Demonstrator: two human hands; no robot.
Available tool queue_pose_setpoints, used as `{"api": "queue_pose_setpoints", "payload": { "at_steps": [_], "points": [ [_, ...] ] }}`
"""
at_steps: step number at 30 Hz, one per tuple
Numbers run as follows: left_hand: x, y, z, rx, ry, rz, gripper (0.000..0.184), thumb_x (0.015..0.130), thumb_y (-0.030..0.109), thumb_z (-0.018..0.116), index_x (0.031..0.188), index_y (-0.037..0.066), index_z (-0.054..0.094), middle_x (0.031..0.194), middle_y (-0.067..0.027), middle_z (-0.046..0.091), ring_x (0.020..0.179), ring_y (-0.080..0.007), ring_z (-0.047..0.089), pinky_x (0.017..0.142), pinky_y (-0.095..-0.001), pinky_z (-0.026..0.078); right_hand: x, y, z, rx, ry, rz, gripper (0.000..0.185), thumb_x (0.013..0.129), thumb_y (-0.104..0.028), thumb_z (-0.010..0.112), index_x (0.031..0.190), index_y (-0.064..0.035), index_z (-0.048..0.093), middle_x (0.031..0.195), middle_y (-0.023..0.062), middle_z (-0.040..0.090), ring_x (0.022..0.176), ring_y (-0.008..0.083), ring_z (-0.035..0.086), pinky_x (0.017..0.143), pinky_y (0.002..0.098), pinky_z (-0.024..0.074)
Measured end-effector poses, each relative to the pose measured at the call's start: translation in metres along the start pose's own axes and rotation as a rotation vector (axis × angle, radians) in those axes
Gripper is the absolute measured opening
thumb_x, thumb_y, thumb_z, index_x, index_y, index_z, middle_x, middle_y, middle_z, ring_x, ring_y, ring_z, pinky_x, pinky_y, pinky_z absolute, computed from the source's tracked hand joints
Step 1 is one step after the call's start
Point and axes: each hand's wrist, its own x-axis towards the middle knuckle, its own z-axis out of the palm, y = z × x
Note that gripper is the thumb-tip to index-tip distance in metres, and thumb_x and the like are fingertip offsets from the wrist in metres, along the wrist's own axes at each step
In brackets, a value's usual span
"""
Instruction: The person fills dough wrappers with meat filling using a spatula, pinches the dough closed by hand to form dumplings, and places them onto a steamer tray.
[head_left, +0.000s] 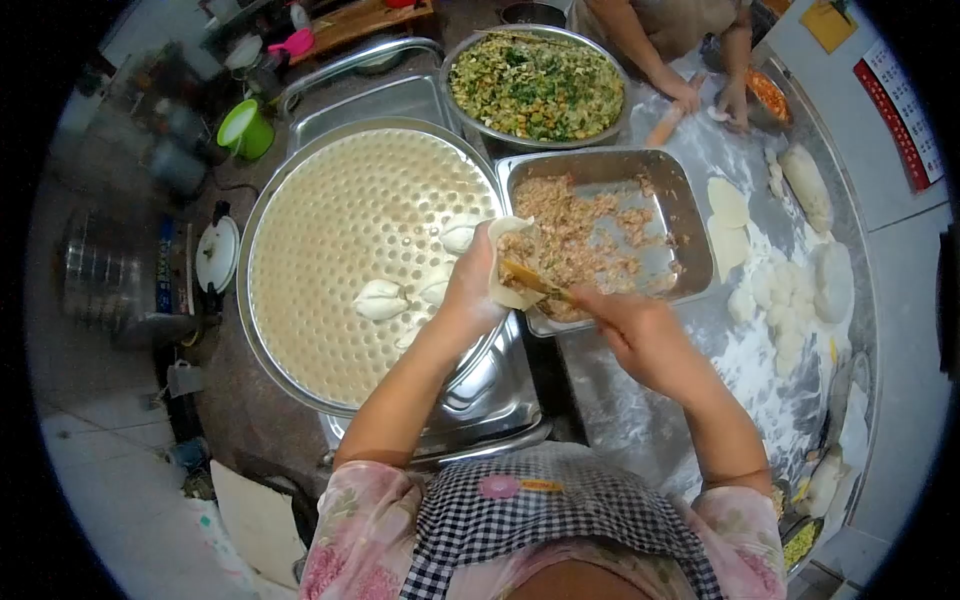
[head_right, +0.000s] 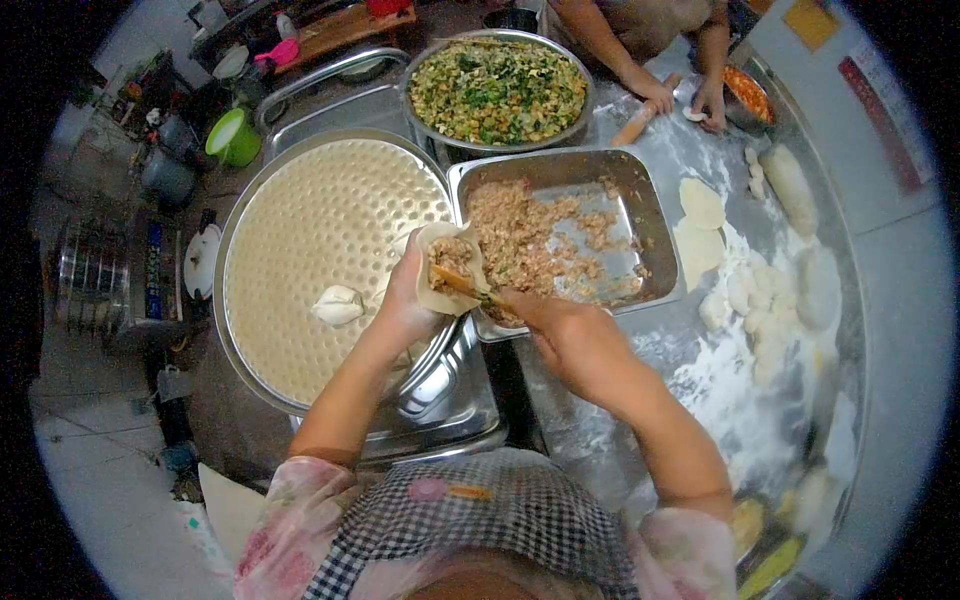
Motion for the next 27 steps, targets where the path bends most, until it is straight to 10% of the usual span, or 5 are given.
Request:
{"api": "queue_pose_setpoints", "payload": {
  "at_steps": [7,10,13,20,27],
  "points": [
    [0.002,-0.016,0.002,-0.127,0.08,-0.08,0.054,0.073,0.008,0.073,0.118,0.006,0.044,0.109,-0.0077,0.056,0.099,-0.0163,0.056,0.088,-0.0293,0.046,-0.004,0.035,0.008,1.155,-0.218,0.625,0.036,0.091,-0.011,0.047,0.127,-0.0046,0.051,0.08,0.0082,0.061,0.047,0.0066,0.049,0.045,0.0219,0.042],
    [0.005,-0.001,-0.001,-0.479,0.045,-0.316,0.054,0.075,0.008,0.072,0.121,0.006,0.044,0.114,-0.0085,0.056,0.104,-0.017,0.056,0.091,-0.0316,0.046,-0.007,0.068,0.02,1.2,0.05,0.595,0.036,0.09,-0.011,0.05,0.126,-0.0065,0.053,0.085,0.0113,0.062,0.058,0.0146,0.057,0.054,0.0264,0.0469],
    [0.001,-0.001,0.006,-1.116,-0.094,-0.311,0.059,0.074,0.008,0.073,0.125,0.007,0.044,0.12,-0.0089,0.055,0.11,-0.0176,0.054,0.094,-0.0343,0.046,-0.002,0.078,0.055,-0.116,0.235,0.139,0.05,0.082,-0.014,0.064,0.129,-0.0085,0.048,0.099,0.0121,0.06,0.08,0.0232,0.06,0.071,0.0331,0.0491],
    [-0.008,0.026,0.025,-0.812,-0.279,-0.304,0.073,0.065,0.01,0.08,0.127,0.005,0.043,0.123,-0.0096,0.053,0.11,-0.0192,0.055,0.092,-0.0355,0.047,0.011,0.027,0.05,0.762,0.235,0.286,0.085,0.059,-0.017,0.084,0.131,-0.0092,0.04,0.119,0.0091,0.052,0.109,0.0258,0.053,0.095,0.0324,0.0405],
    [-0.021,0.061,0.006,-0.684,-0.248,-0.315,0.059,0.08,0.013,0.068,0.133,0.003,0.042,0.107,-0.008,0.061,0.088,-0.0132,0.061,0.07,-0.0257,0.052,0.003,0.015,0.037,0.651,0.436,0.102,0.029,0.075,-0.01,0.073,0.102,-0.0012,0.064,0.094,0.0066,0.057,0.09,0.0189,0.055,0.081,0.0293,0.0434]
  ]
}}
